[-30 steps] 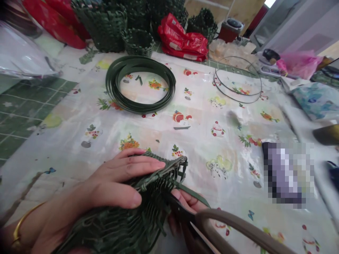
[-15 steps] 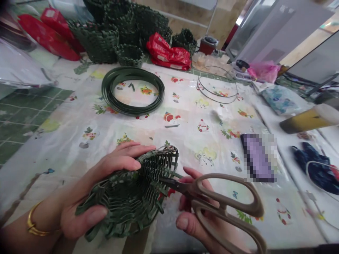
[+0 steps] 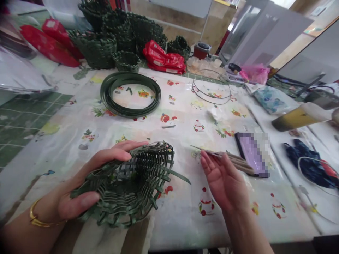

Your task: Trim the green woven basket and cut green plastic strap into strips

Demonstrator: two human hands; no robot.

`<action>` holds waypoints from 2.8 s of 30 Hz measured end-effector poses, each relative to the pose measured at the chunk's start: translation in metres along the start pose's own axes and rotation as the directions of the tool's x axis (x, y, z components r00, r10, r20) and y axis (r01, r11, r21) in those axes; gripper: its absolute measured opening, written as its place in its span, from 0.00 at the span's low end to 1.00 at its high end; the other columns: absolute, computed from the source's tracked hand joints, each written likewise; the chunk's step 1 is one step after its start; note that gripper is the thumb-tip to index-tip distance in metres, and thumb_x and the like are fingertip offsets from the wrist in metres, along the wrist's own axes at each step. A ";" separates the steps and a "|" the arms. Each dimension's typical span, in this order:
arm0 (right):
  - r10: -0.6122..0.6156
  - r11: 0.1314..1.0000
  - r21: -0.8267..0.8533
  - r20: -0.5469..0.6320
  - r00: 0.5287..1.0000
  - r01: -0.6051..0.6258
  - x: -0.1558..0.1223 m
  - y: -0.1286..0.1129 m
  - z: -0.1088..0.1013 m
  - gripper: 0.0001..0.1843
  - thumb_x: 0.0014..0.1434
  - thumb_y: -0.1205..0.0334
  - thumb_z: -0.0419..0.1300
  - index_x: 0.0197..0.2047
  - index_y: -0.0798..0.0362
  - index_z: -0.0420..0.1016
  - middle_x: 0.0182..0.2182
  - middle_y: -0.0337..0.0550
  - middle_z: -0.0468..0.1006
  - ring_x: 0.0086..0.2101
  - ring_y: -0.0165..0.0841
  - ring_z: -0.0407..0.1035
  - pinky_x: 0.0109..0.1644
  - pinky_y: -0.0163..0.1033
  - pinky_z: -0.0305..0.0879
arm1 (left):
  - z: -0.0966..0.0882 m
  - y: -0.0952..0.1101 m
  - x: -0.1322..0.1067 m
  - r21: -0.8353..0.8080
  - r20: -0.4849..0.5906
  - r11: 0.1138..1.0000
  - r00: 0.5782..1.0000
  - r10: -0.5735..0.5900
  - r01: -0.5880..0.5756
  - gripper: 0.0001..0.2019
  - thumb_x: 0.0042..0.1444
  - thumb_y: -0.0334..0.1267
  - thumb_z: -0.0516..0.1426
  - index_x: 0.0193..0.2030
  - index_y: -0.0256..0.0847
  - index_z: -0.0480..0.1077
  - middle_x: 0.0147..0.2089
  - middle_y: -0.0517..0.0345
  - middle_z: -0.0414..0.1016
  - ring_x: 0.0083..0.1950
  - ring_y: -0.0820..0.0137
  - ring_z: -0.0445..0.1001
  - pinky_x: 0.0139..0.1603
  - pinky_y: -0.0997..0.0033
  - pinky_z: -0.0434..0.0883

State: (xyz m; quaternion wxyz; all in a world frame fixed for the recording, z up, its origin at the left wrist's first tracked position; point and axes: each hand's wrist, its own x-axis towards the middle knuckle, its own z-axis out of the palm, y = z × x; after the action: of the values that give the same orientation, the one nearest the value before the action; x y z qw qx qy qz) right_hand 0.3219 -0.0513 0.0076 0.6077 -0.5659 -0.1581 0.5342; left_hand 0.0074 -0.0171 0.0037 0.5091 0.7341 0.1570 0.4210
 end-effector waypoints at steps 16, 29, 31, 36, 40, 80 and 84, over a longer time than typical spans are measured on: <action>-0.332 0.699 -0.560 0.297 0.895 0.445 -0.027 0.028 0.007 0.25 0.60 0.58 0.61 0.60 0.41 0.64 0.58 0.47 0.70 0.50 0.41 0.70 0.47 0.47 0.71 | -0.005 0.006 0.000 0.119 0.019 0.993 1.000 0.000 -0.002 0.32 0.51 0.52 0.58 0.62 0.46 0.60 0.68 0.45 0.59 0.68 0.43 0.54 0.68 0.35 0.47; -0.200 -0.128 -0.679 0.732 0.652 0.723 -0.001 0.004 0.016 0.13 0.64 0.55 0.54 0.41 0.47 0.79 0.43 0.47 0.81 0.49 0.48 0.70 0.53 0.58 0.64 | -0.002 0.006 -0.001 0.027 -0.009 0.998 0.999 -0.047 0.048 0.31 0.51 0.50 0.56 0.62 0.46 0.59 0.69 0.44 0.57 0.68 0.42 0.53 0.65 0.32 0.51; -0.339 -0.043 -0.743 0.640 0.690 0.668 -0.017 0.002 0.016 0.11 0.64 0.56 0.55 0.35 0.49 0.76 0.33 0.44 0.81 0.37 0.41 0.75 0.43 0.47 0.70 | -0.002 0.007 0.000 0.054 0.001 0.998 0.999 -0.037 0.036 0.30 0.52 0.48 0.56 0.62 0.45 0.59 0.69 0.43 0.57 0.68 0.43 0.54 0.65 0.33 0.49; -0.293 0.209 -0.695 0.627 0.722 0.688 -0.061 0.020 0.025 0.05 0.62 0.62 0.58 0.42 0.48 0.73 0.32 0.38 0.79 0.31 0.31 0.74 0.33 0.33 0.69 | -0.001 0.007 0.000 0.155 0.021 0.988 1.000 0.018 -0.021 0.32 0.51 0.49 0.56 0.63 0.44 0.58 0.68 0.43 0.57 0.68 0.44 0.54 0.68 0.36 0.44; -0.306 0.166 -0.679 0.654 0.692 0.715 -0.064 0.038 0.033 0.05 0.61 0.64 0.59 0.42 0.51 0.73 0.32 0.40 0.77 0.32 0.31 0.73 0.34 0.33 0.68 | 0.001 0.007 0.000 0.126 -0.019 0.992 1.000 0.014 -0.011 0.32 0.51 0.51 0.57 0.62 0.44 0.59 0.68 0.44 0.58 0.68 0.44 0.55 0.67 0.36 0.46; -0.083 0.367 -0.481 0.835 0.543 0.796 -0.022 0.035 0.035 0.06 0.65 0.69 0.53 0.42 0.50 0.68 0.36 0.43 0.69 0.37 0.33 0.69 0.39 0.36 0.69 | 0.005 0.007 0.000 -0.148 -0.152 0.982 0.978 -0.142 0.120 0.27 0.53 0.48 0.57 0.59 0.44 0.64 0.65 0.43 0.62 0.66 0.43 0.58 0.62 0.36 0.58; -0.127 0.348 -0.431 0.858 0.497 0.832 -0.017 0.038 0.033 0.07 0.63 0.70 0.55 0.43 0.50 0.69 0.35 0.43 0.71 0.37 0.34 0.69 0.38 0.38 0.69 | 0.006 0.005 0.000 -0.194 -0.175 0.974 0.973 -0.149 0.114 0.27 0.51 0.48 0.58 0.58 0.44 0.64 0.65 0.44 0.62 0.67 0.42 0.57 0.62 0.36 0.59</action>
State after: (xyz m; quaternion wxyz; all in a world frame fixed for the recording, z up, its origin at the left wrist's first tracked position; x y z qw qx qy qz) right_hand 0.2711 -0.0564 -0.0077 0.2950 -0.4419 -0.7804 0.3296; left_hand 0.0108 -0.0231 0.0070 0.5841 0.6290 0.2135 0.4664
